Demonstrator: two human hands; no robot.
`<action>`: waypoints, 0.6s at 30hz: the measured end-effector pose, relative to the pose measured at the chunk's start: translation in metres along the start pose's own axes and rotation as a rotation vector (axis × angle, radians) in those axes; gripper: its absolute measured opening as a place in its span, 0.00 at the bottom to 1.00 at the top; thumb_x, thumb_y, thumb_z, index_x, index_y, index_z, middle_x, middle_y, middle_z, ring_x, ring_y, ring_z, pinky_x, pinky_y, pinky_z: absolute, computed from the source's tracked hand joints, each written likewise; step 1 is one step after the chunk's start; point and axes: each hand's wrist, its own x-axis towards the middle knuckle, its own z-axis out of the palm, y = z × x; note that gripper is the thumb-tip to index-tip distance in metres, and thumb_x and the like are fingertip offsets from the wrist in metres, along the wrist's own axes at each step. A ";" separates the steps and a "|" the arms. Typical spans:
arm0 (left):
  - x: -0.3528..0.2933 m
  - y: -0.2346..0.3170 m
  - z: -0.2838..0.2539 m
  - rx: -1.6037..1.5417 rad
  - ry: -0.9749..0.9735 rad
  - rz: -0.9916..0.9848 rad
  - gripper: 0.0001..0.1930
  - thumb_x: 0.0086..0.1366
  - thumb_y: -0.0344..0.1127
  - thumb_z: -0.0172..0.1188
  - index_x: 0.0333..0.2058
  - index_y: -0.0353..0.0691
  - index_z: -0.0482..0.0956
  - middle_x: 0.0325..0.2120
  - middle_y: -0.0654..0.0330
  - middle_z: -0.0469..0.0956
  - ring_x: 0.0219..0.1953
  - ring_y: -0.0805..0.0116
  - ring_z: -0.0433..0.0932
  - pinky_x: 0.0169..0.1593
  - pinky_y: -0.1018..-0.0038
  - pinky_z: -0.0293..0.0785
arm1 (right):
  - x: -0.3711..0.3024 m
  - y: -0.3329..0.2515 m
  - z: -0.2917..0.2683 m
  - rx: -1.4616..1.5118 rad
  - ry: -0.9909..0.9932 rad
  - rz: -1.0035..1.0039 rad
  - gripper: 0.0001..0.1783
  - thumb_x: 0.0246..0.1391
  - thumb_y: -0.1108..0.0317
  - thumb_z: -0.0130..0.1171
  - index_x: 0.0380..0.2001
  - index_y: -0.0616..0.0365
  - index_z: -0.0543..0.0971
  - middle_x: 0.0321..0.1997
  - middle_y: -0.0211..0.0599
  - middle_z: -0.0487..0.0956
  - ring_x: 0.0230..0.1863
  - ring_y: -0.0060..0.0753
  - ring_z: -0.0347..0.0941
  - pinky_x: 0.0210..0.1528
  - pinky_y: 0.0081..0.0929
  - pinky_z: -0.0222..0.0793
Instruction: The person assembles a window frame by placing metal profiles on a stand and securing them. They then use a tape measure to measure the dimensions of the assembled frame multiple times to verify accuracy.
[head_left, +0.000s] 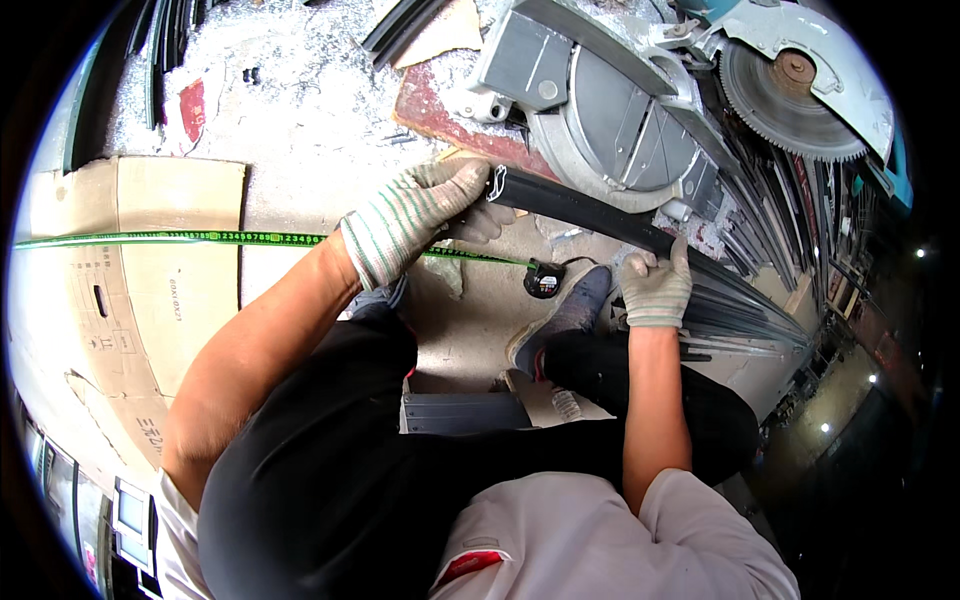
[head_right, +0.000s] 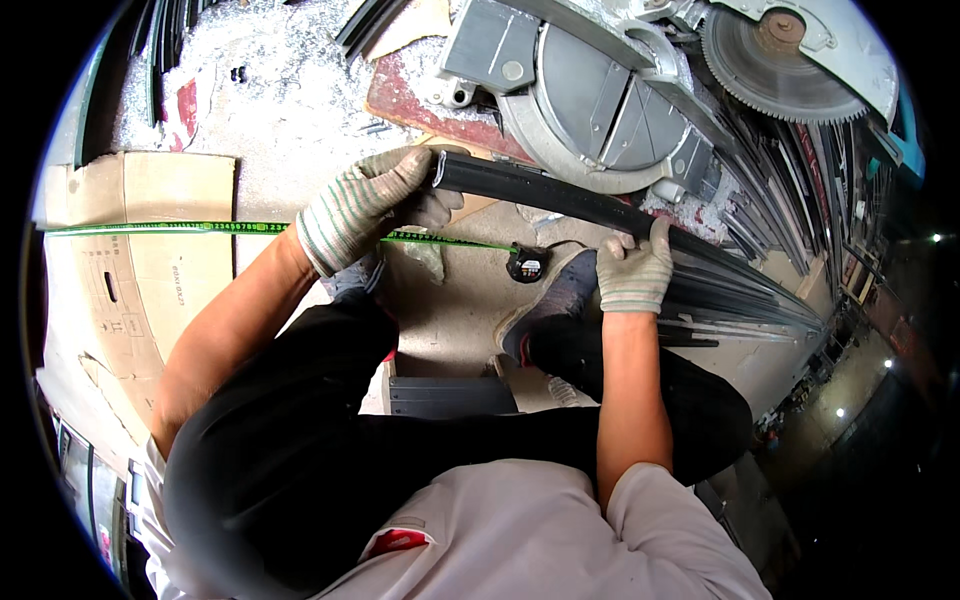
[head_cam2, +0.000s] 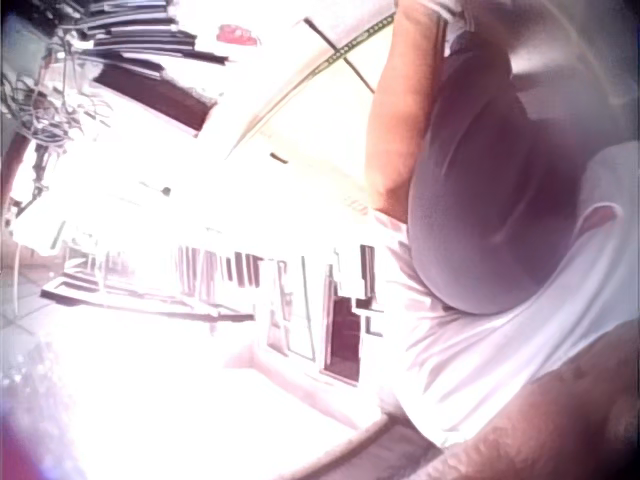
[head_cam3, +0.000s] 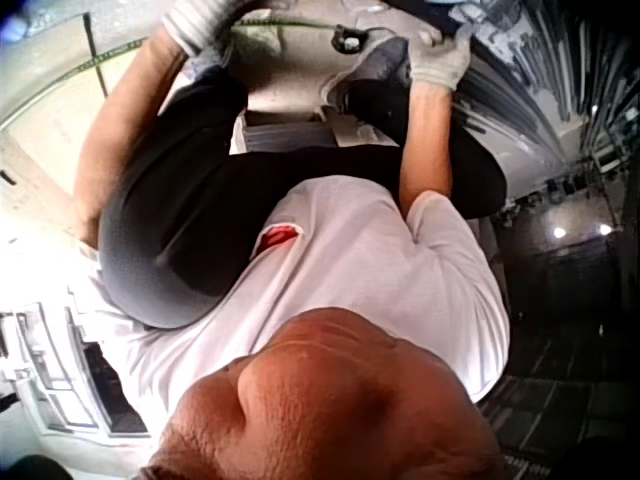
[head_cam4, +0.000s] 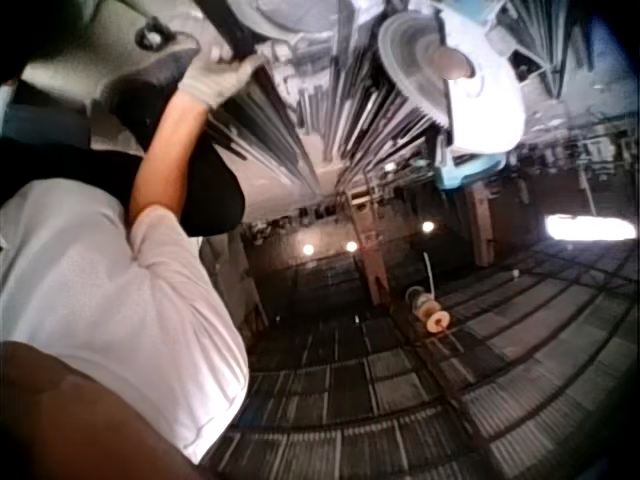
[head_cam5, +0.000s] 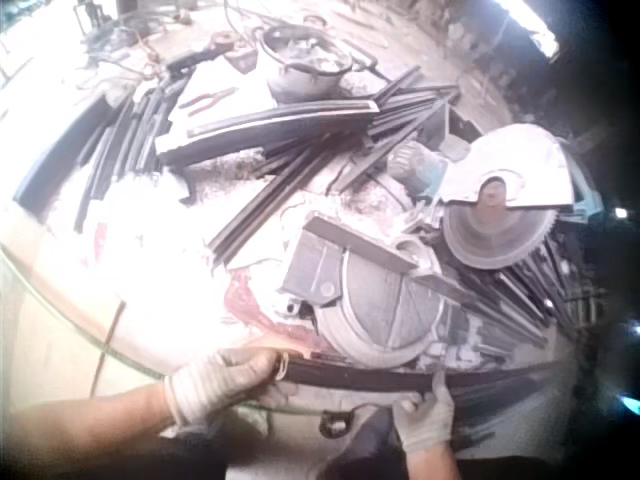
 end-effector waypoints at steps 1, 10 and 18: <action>0.001 -0.001 0.000 -0.002 -0.012 -0.006 0.25 0.78 0.54 0.51 0.53 0.36 0.80 0.38 0.60 0.85 0.36 0.76 0.81 0.47 0.77 0.79 | -0.002 0.000 0.001 0.001 -0.006 -0.007 0.19 0.61 0.52 0.69 0.39 0.54 0.75 0.33 0.28 0.74 0.27 0.25 0.61 0.24 0.25 0.54; 0.002 0.001 0.008 -0.012 -0.017 -0.006 0.23 0.75 0.54 0.56 0.52 0.38 0.79 0.35 0.61 0.84 0.35 0.75 0.81 0.45 0.77 0.79 | -0.010 -0.006 0.001 0.013 -0.040 -0.020 0.18 0.62 0.52 0.68 0.36 0.53 0.74 0.31 0.27 0.74 0.25 0.25 0.58 0.24 0.24 0.54; 0.005 -0.004 0.005 -0.013 -0.013 0.006 0.22 0.74 0.53 0.58 0.50 0.38 0.80 0.35 0.61 0.84 0.34 0.75 0.81 0.45 0.76 0.79 | -0.013 -0.003 0.007 0.013 -0.026 -0.019 0.18 0.62 0.52 0.68 0.35 0.53 0.75 0.30 0.27 0.73 0.25 0.25 0.59 0.25 0.24 0.53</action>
